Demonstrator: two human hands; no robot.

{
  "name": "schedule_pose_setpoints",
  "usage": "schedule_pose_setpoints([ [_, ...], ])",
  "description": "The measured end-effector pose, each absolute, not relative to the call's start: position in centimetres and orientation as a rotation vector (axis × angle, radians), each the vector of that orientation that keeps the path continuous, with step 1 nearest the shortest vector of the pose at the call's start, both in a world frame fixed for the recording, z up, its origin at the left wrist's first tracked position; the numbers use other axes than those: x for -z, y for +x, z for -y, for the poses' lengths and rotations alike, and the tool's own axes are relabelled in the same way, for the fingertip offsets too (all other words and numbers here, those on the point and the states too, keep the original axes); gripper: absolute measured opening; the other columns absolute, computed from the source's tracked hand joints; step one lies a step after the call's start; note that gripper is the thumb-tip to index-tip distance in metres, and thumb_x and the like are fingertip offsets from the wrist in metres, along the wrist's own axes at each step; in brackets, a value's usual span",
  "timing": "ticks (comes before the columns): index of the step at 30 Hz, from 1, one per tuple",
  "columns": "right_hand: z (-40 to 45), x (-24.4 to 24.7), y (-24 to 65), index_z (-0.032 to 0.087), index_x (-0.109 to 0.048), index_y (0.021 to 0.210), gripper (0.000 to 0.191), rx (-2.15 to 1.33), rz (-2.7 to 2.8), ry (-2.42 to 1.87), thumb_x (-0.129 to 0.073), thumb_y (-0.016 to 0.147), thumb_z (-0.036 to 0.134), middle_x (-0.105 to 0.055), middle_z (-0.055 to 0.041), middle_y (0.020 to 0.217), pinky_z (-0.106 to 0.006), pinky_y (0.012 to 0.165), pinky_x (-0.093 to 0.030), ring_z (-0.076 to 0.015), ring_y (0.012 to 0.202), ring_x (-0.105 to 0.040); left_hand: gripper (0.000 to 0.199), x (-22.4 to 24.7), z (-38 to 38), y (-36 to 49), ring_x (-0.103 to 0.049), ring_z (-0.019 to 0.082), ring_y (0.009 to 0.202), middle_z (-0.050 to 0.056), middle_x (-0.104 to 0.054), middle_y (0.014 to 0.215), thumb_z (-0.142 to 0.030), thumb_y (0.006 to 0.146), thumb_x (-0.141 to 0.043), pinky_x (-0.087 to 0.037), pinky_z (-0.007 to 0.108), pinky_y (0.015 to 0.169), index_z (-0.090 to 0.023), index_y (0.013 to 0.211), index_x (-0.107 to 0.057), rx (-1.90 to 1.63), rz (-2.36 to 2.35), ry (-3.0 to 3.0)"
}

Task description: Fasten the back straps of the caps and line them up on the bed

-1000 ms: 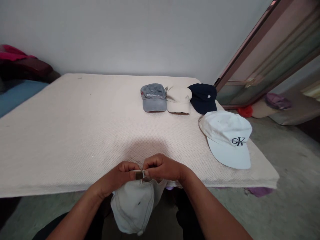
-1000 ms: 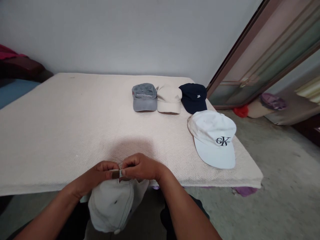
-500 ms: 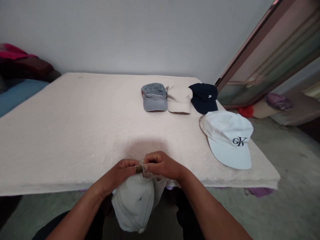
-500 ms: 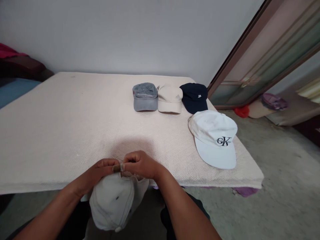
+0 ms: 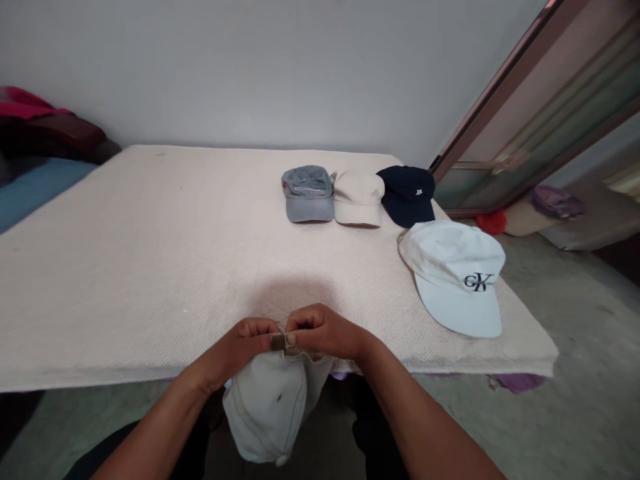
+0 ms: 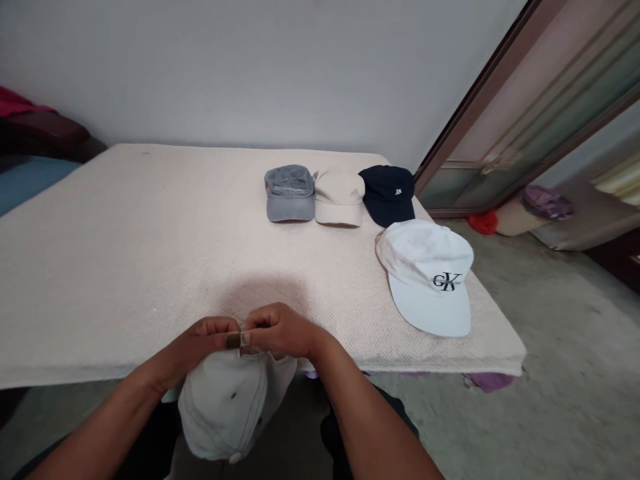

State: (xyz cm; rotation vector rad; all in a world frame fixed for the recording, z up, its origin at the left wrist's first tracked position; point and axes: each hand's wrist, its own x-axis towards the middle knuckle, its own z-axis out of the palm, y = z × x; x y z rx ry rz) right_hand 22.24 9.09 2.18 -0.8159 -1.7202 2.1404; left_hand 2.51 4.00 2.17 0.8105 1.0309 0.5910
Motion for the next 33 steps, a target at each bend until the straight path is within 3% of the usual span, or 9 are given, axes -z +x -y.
schedule_pose_setpoints([
  [13, -8.91, -1.88, 22.23, 0.015, -0.057, 0.076, 0.017, -2.15, 1.64, -0.807, -0.062, 0.078, 0.031, -0.046, 0.0059, 0.055, -0.018, 0.043, -0.029, -0.0048, 0.045, -0.038, 0.02, -1.81, -3.84, 2.68, -0.044, 0.007, 0.048, -0.004, -0.057, 0.058, -0.034, 0.069, -0.071, -0.031, 0.02, 0.05, -0.016, 0.068, -0.063, -0.628, -1.091, 0.726],
  [33, -8.95, -2.14, 22.27, 0.015, -0.055, 0.072, 0.017, -2.025, 1.74, -0.888, -0.06, 0.078, 0.03, -0.046, 0.0048, 0.057, -0.018, 0.045, -0.03, -0.0055, 0.049, -0.038, 0.021, -1.92, -3.66, 3.26, -0.042, 0.007, 0.046, -0.004, -0.055, 0.056, -0.037, 0.073, -0.069, -0.03, 0.021, 0.048, -0.017, 0.071, -0.062, -0.633, -1.118, 0.7],
])
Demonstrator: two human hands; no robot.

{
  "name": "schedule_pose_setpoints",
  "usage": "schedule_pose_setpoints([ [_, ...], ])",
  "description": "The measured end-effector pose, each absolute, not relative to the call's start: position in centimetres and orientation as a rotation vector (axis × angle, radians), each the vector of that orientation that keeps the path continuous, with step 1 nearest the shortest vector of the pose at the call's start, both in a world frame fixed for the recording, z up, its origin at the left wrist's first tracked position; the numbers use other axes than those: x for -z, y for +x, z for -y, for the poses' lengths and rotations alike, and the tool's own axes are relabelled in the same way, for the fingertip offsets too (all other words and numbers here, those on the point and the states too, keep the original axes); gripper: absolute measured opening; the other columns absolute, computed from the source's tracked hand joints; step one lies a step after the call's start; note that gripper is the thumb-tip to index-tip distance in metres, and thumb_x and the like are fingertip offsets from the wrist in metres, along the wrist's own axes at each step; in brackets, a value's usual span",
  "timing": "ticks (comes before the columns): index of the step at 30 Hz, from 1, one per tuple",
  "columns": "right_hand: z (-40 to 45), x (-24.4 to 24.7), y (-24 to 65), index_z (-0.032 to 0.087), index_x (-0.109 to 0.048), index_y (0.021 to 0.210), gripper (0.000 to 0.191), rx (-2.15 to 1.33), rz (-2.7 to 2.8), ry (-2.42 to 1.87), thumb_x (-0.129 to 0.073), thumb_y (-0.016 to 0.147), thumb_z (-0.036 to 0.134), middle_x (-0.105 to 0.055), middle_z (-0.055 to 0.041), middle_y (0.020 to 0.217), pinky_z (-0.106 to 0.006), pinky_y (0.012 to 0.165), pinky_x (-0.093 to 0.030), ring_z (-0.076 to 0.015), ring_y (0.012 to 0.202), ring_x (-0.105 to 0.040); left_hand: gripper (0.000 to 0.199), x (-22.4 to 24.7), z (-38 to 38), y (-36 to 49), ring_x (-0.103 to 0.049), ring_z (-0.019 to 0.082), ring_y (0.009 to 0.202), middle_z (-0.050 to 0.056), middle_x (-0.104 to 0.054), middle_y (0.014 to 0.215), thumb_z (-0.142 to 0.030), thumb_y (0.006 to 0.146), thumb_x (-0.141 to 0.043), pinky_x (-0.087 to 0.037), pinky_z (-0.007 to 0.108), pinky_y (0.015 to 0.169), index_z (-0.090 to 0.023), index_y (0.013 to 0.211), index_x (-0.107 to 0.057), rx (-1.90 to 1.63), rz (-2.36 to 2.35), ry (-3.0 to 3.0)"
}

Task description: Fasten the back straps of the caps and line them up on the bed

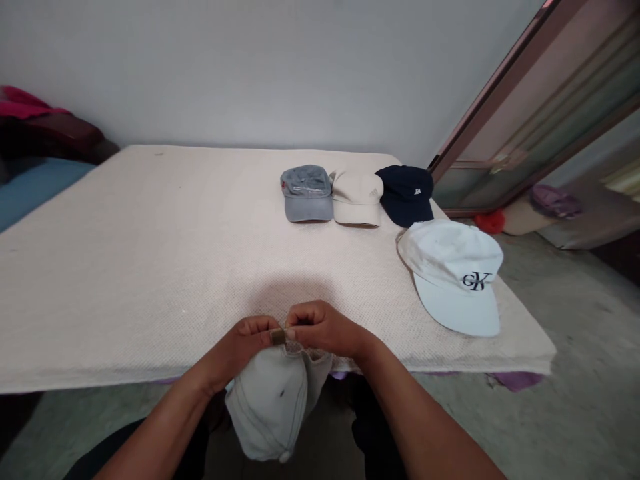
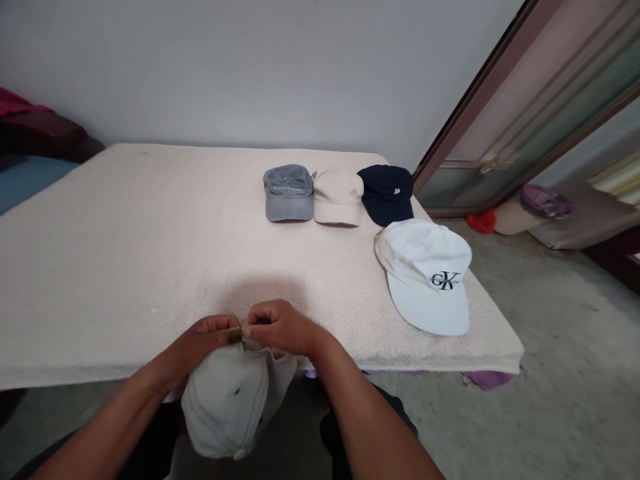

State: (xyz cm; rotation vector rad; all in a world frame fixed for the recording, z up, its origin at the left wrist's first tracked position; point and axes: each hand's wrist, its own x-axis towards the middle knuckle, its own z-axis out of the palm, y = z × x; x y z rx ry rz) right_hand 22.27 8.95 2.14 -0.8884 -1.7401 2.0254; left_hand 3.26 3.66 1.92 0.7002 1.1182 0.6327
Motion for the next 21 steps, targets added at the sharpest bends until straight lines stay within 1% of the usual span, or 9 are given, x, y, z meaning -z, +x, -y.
schedule_pose_setpoints([
  [5, -8.94, -1.93, 22.11, 0.015, -0.054, 0.07, 0.016, -1.95, 1.742, -0.956, -0.058, 0.079, 0.028, -0.045, 0.0053, 0.053, -0.018, 0.044, -0.029, -0.0055, 0.046, -0.038, 0.02, -1.82, -3.73, 3.33, -0.041, 0.007, 0.045, -0.005, -0.054, 0.057, -0.037, 0.073, -0.068, -0.029, 0.021, 0.047, -0.018, 0.072, -0.062, -0.615, -1.124, 0.729],
  [11, -8.94, -2.13, 22.55, 0.015, -0.056, 0.074, 0.018, -2.116, 1.69, -0.853, -0.06, 0.079, 0.032, -0.045, 0.0056, 0.054, -0.019, 0.042, -0.028, -0.0051, 0.044, -0.038, 0.02, -2.15, -3.79, 3.54, -0.044, 0.008, 0.047, -0.004, -0.056, 0.058, -0.036, 0.07, -0.069, -0.031, 0.022, 0.049, -0.018, 0.074, -0.062, -0.622, -1.151, 0.728],
  [14, -8.98, -2.04, 22.46, 0.015, -0.055, 0.074, 0.019, -2.077, 1.65, -0.873, -0.06, 0.079, 0.033, -0.046, 0.0055, 0.054, -0.018, 0.043, -0.028, -0.0051, 0.044, -0.037, 0.023, -2.04, -3.83, 3.54, -0.042, 0.007, 0.046, -0.005, -0.054, 0.058, -0.039, 0.072, -0.069, -0.03, 0.021, 0.048, -0.018, 0.075, -0.06, -0.649, -1.154, 0.742],
  [17, -9.0, -1.87, 22.23, 0.015, -0.055, 0.074, 0.021, -2.028, 1.629, -0.902, -0.061, 0.079, 0.035, -0.045, 0.0058, 0.053, -0.018, 0.043, -0.026, -0.0052, 0.045, -0.037, 0.024, -1.86, -3.96, 3.49, -0.043, 0.007, 0.05, -0.005, -0.054, 0.064, -0.04, 0.073, -0.068, -0.031, 0.021, 0.05, -0.018, 0.08, -0.059, -0.681, -1.129, 0.794],
  [21, -9.03, -1.87, 22.15, 0.015, -0.055, 0.073, 0.024, -1.98, 1.645, -0.912, -0.061, 0.079, 0.038, -0.045, 0.0053, 0.054, -0.019, 0.045, -0.027, -0.006, 0.047, -0.038, 0.026, -1.83, -4.08, 3.53, -0.045, 0.007, 0.055, -0.006, -0.053, 0.068, -0.039, 0.071, -0.071, -0.033, 0.02, 0.052, -0.02, 0.08, -0.055, -0.762, -1.146, 0.822],
])
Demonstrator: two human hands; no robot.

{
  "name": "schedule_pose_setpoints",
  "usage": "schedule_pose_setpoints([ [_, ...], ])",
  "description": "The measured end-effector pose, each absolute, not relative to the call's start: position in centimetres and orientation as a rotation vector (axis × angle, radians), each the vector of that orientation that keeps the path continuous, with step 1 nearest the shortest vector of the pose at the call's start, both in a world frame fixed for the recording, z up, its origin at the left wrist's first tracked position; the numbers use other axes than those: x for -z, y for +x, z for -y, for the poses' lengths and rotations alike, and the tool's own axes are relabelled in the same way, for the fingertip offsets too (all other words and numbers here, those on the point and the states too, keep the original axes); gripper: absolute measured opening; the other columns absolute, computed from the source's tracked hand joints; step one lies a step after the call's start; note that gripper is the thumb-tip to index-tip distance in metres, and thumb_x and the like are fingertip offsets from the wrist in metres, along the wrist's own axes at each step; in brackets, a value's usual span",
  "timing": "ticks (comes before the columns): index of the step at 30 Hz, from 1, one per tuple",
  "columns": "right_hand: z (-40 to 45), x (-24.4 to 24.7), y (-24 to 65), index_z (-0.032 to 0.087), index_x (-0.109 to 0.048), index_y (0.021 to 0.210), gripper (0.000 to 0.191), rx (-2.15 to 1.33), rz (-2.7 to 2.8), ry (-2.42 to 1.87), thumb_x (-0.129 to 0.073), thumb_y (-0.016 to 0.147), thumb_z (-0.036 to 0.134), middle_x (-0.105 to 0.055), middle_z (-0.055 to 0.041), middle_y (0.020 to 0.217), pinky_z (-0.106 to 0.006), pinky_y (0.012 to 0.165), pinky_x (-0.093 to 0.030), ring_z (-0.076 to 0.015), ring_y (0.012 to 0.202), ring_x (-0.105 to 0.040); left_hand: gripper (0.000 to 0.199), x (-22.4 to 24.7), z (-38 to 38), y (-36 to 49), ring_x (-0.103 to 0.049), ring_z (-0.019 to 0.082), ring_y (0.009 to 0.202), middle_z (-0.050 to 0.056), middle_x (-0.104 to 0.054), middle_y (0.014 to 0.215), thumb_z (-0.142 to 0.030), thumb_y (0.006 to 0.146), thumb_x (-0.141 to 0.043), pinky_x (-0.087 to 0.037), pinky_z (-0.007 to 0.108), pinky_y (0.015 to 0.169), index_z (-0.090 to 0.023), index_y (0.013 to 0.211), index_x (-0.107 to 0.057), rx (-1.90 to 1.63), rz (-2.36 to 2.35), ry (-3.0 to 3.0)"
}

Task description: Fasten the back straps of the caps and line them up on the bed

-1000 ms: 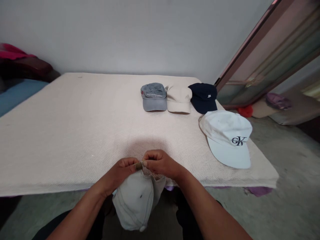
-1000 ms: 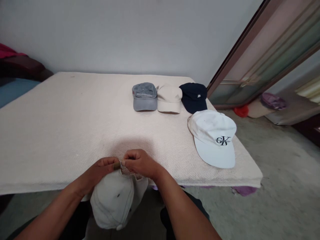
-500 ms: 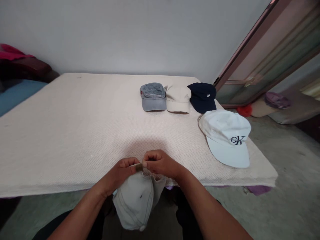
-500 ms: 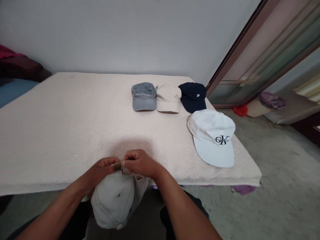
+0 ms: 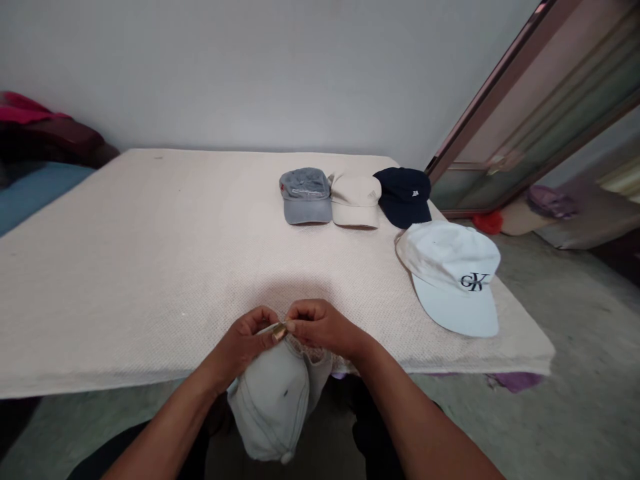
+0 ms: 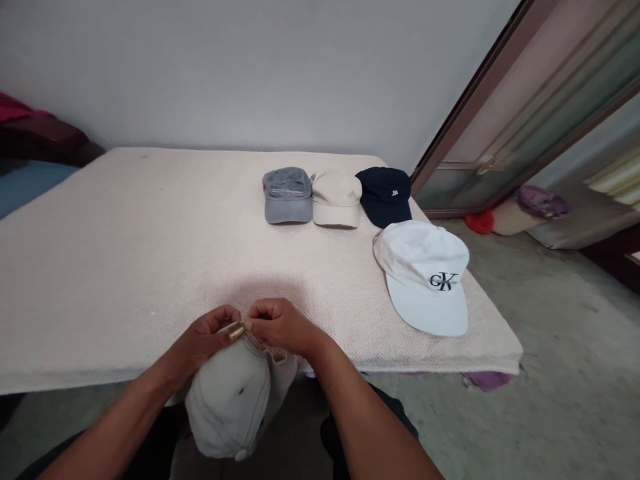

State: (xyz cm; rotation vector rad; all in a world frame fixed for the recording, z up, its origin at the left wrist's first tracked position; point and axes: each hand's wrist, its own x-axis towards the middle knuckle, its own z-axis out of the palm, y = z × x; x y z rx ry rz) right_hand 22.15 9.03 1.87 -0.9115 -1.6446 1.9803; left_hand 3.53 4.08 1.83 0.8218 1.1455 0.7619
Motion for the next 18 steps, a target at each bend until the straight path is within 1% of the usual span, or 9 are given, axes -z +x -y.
schedule_pose_setpoints([
  [3, -9.03, -2.05, 22.27, 0.015, -0.056, 0.074, 0.023, -1.965, 1.656, -0.88, -0.062, 0.078, 0.037, -0.047, 0.0043, 0.057, -0.019, 0.047, -0.03, -0.0066, 0.051, -0.04, 0.027, -1.9, -4.06, 3.61, -0.045, 0.008, 0.054, -0.007, -0.053, 0.067, -0.037, 0.07, -0.072, -0.032, 0.02, 0.051, -0.021, 0.081, -0.052, -0.794, -1.158, 0.806],
  [7, -9.03, -2.23, 22.41, 0.015, -0.057, 0.075, 0.022, -1.989, 1.654, -0.855, -0.063, 0.077, 0.036, -0.049, 0.0036, 0.06, -0.019, 0.048, -0.032, -0.0066, 0.052, -0.041, 0.029, -1.94, -3.92, 3.73, -0.045, 0.007, 0.053, -0.007, -0.053, 0.064, -0.032, 0.07, -0.073, -0.033, 0.02, 0.051, -0.021, 0.074, -0.046, -0.849, -1.132, 0.786],
  [12, -9.06, -2.19, 22.51, 0.014, -0.059, 0.077, 0.017, -2.005, 1.653, -0.86, -0.062, 0.078, 0.031, -0.05, 0.0028, 0.063, -0.019, 0.05, -0.033, -0.0069, 0.054, -0.042, 0.033, -1.73, -3.89, 3.83, -0.048, 0.008, 0.057, -0.005, -0.057, 0.07, -0.03, 0.072, -0.071, -0.035, 0.021, 0.054, -0.021, 0.069, -0.039, -0.904, -1.08, 0.835],
  [14, -9.07, -2.15, 22.54, 0.014, -0.058, 0.077, 0.017, -1.996, 1.649, -0.849, -0.062, 0.077, 0.031, -0.05, 0.0027, 0.063, -0.02, 0.05, -0.033, -0.0071, 0.055, -0.042, 0.032, -1.67, -3.94, 3.75, -0.048, 0.008, 0.058, -0.005, -0.057, 0.07, -0.03, 0.072, -0.071, -0.035, 0.021, 0.054, -0.021, 0.068, -0.041, -0.908, -1.09, 0.874],
  [18, -9.08, -1.98, 22.5, 0.014, -0.058, 0.077, 0.016, -1.976, 1.641, -0.861, -0.062, 0.077, 0.03, -0.05, 0.0033, 0.062, -0.02, 0.05, -0.032, -0.0067, 0.054, -0.041, 0.022, -1.73, -4.04, 3.48, -0.045, 0.007, 0.054, -0.006, -0.054, 0.066, -0.032, 0.073, -0.071, -0.033, 0.02, 0.051, -0.019, 0.072, -0.052, -0.854, -1.153, 0.918],
])
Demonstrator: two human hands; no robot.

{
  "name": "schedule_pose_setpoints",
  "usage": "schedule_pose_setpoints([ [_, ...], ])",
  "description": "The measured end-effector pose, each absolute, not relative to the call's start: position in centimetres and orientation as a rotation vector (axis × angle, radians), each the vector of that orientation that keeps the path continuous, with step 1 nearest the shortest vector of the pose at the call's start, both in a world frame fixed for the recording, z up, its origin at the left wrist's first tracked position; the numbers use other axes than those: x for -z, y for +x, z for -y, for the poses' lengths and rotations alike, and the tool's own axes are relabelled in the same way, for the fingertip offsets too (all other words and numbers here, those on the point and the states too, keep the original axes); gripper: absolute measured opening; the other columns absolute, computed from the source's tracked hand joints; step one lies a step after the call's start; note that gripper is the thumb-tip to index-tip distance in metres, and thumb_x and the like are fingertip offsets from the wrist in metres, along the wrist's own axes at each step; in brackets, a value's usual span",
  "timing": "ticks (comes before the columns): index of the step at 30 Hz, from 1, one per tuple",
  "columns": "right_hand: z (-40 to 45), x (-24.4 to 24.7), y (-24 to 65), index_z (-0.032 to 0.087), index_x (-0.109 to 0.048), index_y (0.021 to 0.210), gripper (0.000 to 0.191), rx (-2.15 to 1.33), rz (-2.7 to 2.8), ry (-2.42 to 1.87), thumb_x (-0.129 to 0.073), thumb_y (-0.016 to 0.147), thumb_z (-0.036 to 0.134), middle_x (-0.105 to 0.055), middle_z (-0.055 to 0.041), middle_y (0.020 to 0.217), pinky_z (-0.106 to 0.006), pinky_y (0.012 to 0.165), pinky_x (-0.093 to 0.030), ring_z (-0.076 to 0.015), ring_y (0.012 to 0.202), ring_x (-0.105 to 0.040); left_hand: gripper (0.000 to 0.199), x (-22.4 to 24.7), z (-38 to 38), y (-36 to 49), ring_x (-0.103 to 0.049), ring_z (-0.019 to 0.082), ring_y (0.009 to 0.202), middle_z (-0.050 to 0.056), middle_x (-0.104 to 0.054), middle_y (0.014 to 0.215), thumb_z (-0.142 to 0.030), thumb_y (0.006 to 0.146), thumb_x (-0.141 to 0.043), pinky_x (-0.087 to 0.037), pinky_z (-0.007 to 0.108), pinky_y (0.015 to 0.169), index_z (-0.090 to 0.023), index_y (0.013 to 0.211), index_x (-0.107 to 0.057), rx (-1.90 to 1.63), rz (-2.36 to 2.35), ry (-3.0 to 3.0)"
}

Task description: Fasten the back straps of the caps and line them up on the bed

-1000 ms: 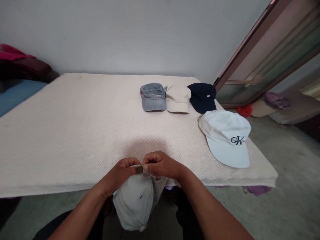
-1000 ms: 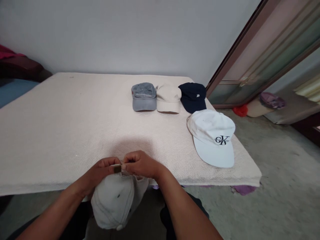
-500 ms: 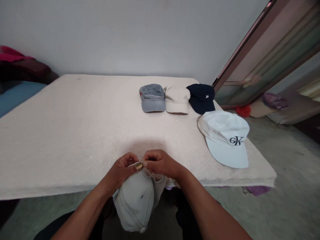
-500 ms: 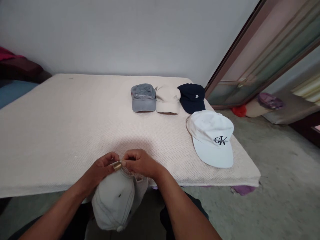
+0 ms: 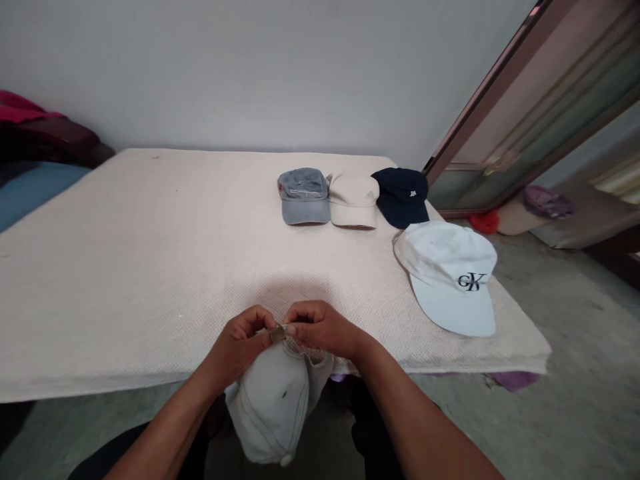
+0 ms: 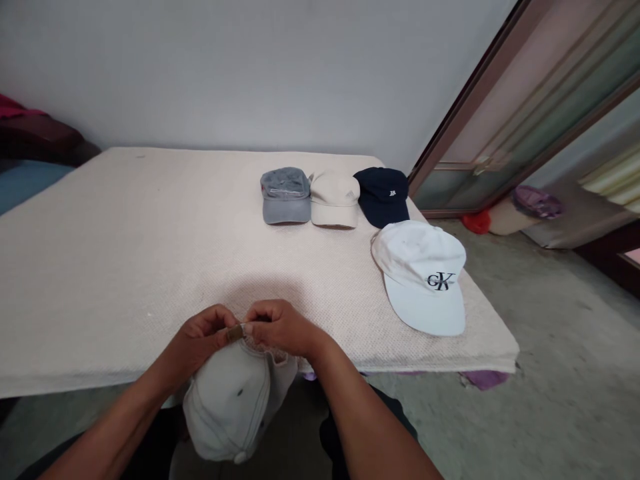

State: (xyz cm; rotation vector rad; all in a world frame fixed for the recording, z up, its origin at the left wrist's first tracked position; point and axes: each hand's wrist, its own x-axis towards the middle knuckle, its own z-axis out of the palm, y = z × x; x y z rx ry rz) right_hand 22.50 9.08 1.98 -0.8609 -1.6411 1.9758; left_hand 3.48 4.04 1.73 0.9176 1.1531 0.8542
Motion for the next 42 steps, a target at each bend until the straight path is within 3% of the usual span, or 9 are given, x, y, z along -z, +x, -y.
schedule_pose_setpoints([
  [5, -9.16, -1.67, 22.41, 0.015, -0.057, 0.078, 0.014, -1.97, 1.643, -0.899, -0.062, 0.078, 0.028, -0.05, 0.0041, 0.059, -0.019, 0.048, -0.031, -0.0059, 0.05, -0.04, 0.021, -1.76, -4.17, 3.36, -0.048, 0.008, 0.056, -0.004, -0.057, 0.066, -0.033, 0.069, -0.073, -0.034, 0.02, 0.052, -0.018, 0.074, -0.059, -0.816, -1.242, 0.907],
  [27, -9.21, -1.52, 22.8, 0.016, -0.055, 0.08, 0.017, -2.214, 1.514, -0.793, -0.066, 0.075, 0.028, -0.056, 0.0038, 0.058, -0.017, 0.037, -0.029, -0.0039, 0.039, -0.04, 0.019, -1.98, -4.16, 3.5, -0.048, 0.008, 0.058, -0.004, -0.059, 0.066, -0.028, 0.069, -0.074, -0.034, 0.02, 0.054, -0.017, 0.072, -0.058, -0.783, -1.143, 0.836],
  [42, -9.06, -1.81, 22.78, 0.015, -0.057, 0.077, 0.011, -2.168, 1.514, -0.883, -0.065, 0.073, 0.021, -0.058, 0.0036, 0.056, -0.016, 0.038, -0.03, -0.0037, 0.039, -0.041, 0.021, -1.49, -4.22, 3.69, -0.044, 0.007, 0.055, -0.005, -0.055, 0.064, -0.03, 0.069, -0.073, -0.032, 0.019, 0.051, -0.017, 0.07, -0.056, -0.763, -1.165, 0.85],
])
